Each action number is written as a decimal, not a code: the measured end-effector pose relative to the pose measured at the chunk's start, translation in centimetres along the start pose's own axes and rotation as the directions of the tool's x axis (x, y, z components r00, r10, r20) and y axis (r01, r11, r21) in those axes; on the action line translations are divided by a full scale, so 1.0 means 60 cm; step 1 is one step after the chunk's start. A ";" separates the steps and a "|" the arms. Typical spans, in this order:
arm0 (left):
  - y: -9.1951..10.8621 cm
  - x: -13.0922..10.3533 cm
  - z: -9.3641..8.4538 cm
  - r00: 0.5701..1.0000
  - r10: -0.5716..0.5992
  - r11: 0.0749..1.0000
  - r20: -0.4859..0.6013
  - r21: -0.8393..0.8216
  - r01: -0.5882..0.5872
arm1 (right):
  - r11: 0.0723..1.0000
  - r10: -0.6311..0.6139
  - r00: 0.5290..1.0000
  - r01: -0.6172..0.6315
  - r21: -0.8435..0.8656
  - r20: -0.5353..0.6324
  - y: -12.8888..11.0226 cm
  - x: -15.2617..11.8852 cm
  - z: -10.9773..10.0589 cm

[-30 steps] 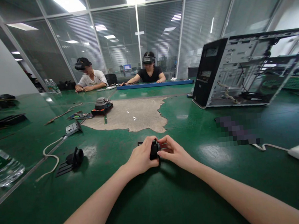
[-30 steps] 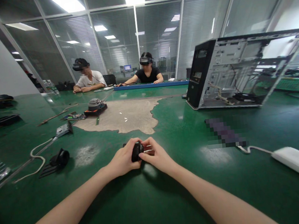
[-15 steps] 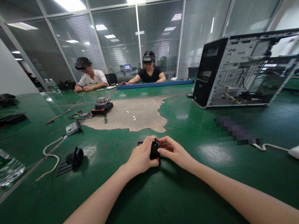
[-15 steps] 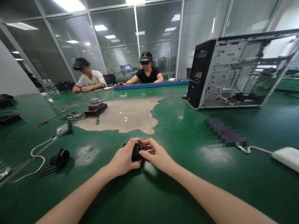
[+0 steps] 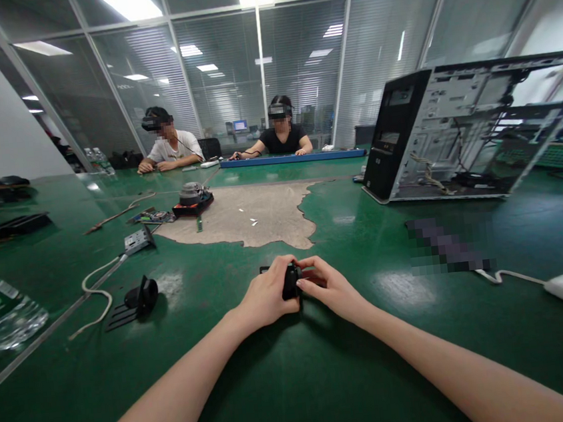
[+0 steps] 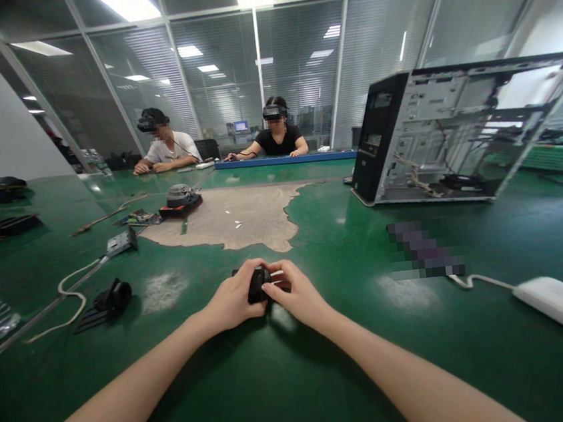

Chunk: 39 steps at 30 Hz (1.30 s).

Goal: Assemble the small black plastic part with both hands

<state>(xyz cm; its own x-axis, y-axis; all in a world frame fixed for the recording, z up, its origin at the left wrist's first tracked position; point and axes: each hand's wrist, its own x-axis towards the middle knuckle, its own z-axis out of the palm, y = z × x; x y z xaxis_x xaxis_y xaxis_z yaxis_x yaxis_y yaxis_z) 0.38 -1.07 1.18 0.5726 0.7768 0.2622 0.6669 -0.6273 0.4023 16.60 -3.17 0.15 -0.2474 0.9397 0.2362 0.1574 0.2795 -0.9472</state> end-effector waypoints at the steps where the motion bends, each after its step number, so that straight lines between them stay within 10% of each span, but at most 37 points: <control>1: 0.000 0.000 0.000 1.000 0.003 1.000 0.001 -0.002 -0.003 | 1.000 -0.003 1.000 0.003 0.006 0.015 -0.001 -0.001 0.000; 39: 0.002 -0.001 -0.001 1.000 -0.011 0.999 -0.001 -0.037 0.011 | 0.971 -0.168 0.984 0.154 -0.181 -0.061 -0.004 -0.002 0.000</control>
<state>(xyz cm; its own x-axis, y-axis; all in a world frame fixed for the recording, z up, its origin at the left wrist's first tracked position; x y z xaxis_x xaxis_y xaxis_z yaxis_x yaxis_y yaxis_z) 0.37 -1.19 1.27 0.5647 0.7835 0.2592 0.6546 -0.6165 0.4375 16.59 -3.37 0.33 -0.2112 0.8898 0.4045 0.2876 0.4521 -0.8443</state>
